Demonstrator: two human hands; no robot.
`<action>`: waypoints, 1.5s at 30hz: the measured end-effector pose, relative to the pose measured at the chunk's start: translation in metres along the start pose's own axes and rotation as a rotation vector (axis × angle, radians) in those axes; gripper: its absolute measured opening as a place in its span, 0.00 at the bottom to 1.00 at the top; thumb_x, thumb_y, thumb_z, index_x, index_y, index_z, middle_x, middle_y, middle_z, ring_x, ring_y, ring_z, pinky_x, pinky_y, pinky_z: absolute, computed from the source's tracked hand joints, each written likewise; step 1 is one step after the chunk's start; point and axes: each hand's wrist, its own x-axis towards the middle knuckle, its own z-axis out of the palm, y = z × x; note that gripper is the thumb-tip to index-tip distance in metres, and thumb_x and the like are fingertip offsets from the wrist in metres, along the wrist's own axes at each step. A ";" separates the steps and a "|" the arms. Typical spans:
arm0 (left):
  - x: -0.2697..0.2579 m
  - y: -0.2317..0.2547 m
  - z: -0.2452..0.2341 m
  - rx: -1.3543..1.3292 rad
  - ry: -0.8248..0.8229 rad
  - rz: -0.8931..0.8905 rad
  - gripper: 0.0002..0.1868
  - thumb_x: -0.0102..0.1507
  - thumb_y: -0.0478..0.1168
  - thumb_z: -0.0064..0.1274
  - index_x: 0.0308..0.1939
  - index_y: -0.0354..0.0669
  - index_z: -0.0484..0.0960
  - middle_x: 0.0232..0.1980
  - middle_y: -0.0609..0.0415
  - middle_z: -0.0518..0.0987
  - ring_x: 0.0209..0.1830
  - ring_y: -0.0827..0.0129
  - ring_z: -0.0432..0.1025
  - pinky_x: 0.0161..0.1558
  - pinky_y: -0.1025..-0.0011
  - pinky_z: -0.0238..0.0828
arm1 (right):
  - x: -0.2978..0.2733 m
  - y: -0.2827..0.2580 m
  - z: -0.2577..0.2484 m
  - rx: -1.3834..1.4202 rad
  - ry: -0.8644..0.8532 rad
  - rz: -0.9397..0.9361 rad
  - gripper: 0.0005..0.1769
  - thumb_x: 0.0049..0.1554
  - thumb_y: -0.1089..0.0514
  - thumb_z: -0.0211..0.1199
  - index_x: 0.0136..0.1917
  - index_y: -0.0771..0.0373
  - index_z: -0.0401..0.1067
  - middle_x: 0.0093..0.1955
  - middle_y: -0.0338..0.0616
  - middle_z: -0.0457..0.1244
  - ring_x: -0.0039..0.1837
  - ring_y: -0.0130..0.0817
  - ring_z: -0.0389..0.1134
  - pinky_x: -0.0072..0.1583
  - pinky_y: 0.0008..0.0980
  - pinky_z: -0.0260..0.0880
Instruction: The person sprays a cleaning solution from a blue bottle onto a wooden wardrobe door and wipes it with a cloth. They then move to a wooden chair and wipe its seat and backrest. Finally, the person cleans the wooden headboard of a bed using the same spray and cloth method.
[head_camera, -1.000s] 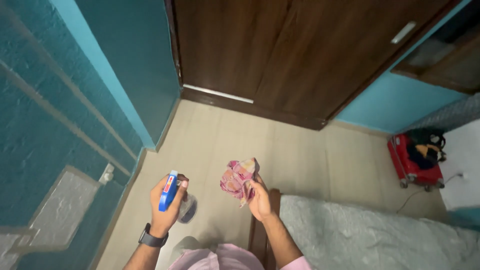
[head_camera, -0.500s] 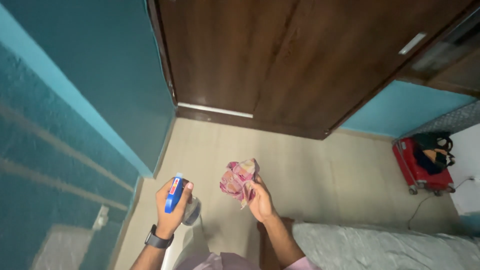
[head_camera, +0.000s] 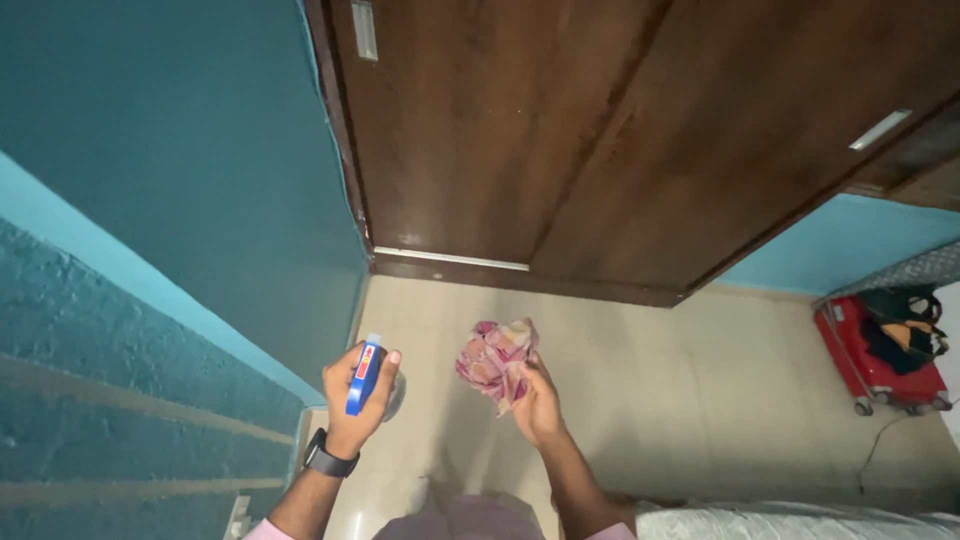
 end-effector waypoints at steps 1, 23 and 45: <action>0.009 -0.002 -0.001 -0.028 -0.001 0.004 0.12 0.64 0.37 0.60 0.28 0.37 0.77 0.22 0.61 0.72 0.23 0.81 0.64 0.27 0.78 0.62 | 0.007 0.002 -0.001 -0.009 0.014 0.007 0.33 0.60 0.59 0.48 0.78 0.60 0.51 0.73 0.47 0.57 0.74 0.43 0.59 0.70 0.49 0.62; 0.195 -0.077 0.035 -0.162 0.078 -0.082 0.12 0.65 0.41 0.59 0.30 0.37 0.78 0.22 0.60 0.74 0.21 0.80 0.69 0.26 0.78 0.67 | 0.237 -0.101 0.011 0.090 -0.091 -0.242 0.35 0.62 0.50 0.46 0.80 0.59 0.51 0.78 0.46 0.54 0.79 0.45 0.54 0.75 0.50 0.52; 0.393 -0.148 0.085 -0.230 -0.053 -0.035 0.12 0.64 0.40 0.61 0.30 0.38 0.77 0.22 0.61 0.73 0.21 0.80 0.68 0.25 0.78 0.65 | 0.469 -0.166 0.064 -0.069 -0.055 -0.454 0.26 0.65 0.56 0.49 0.75 0.59 0.55 0.73 0.46 0.58 0.74 0.42 0.59 0.72 0.47 0.62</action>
